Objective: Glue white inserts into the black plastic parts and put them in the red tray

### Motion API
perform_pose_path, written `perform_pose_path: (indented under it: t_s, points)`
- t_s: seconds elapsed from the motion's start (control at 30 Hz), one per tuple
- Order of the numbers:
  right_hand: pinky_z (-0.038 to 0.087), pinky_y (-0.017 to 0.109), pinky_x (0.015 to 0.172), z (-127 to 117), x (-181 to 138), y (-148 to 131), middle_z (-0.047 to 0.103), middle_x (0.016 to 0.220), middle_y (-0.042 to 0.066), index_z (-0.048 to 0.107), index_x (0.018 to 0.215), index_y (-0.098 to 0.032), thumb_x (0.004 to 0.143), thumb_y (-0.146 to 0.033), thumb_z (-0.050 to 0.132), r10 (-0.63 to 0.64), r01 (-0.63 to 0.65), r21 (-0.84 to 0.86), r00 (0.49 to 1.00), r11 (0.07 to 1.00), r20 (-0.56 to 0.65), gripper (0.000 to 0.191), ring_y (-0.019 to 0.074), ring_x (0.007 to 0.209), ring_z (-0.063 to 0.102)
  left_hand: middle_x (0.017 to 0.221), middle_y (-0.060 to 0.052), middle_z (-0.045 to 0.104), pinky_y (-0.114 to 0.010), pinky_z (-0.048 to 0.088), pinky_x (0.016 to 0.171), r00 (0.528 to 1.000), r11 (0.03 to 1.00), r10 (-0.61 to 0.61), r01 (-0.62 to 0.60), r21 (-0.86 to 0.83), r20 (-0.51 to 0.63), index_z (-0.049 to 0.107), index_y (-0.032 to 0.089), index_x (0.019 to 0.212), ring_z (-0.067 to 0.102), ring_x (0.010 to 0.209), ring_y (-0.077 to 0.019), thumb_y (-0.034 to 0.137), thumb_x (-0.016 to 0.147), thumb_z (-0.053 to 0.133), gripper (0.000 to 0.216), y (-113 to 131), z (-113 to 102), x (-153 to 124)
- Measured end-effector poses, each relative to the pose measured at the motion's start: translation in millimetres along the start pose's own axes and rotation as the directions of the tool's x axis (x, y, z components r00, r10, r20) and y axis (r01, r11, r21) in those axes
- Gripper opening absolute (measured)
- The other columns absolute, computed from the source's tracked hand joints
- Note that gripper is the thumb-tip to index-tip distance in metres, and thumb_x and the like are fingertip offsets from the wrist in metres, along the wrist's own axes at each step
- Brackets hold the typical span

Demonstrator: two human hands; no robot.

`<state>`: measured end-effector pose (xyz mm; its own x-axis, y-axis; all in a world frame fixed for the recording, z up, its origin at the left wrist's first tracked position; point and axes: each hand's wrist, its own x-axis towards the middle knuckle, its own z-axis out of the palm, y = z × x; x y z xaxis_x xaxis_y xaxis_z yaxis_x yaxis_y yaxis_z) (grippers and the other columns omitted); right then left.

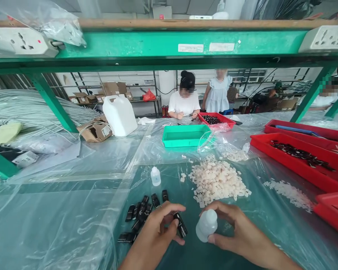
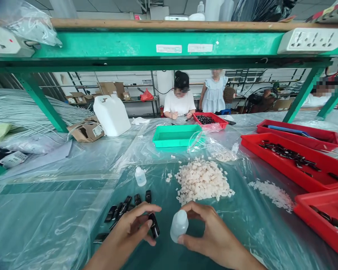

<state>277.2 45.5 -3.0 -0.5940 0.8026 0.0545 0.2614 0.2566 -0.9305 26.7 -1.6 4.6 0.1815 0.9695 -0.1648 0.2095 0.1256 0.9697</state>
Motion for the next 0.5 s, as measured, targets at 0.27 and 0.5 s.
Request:
perform_pose_path:
  t_s: [0.27,0.5]
  points:
    - [0.055,0.028,0.093,-5.6,1.7,-0.9,0.072,0.101,0.000,0.066,0.100,-0.024,0.084,-0.027,0.077,-0.066,0.070,0.064,0.996,0.995,-0.066,0.020,0.0200,0.100,0.070,0.086,-0.002,0.074,-0.029,0.063,0.073,0.990,0.860,-0.127,0.141,-0.491,0.063,0.070,0.019,0.087,0.078,0.075,-0.0189,0.052,0.075,0.092,0.041,-2.2,7.8,0.0]
    - [0.056,0.028,0.092,-4.5,-0.5,-4.5,0.073,0.102,0.000,0.067,0.102,-0.024,0.084,-0.024,0.077,-0.066,0.072,0.070,0.994,0.995,-0.082,0.020,0.0197,0.099,0.071,0.083,0.000,0.072,-0.024,0.061,0.054,0.982,0.726,-0.178,0.170,-0.666,0.057,0.079,0.026,0.113,0.069,0.065,-0.0131,0.050,0.071,0.094,0.051,-2.0,13.2,0.9]
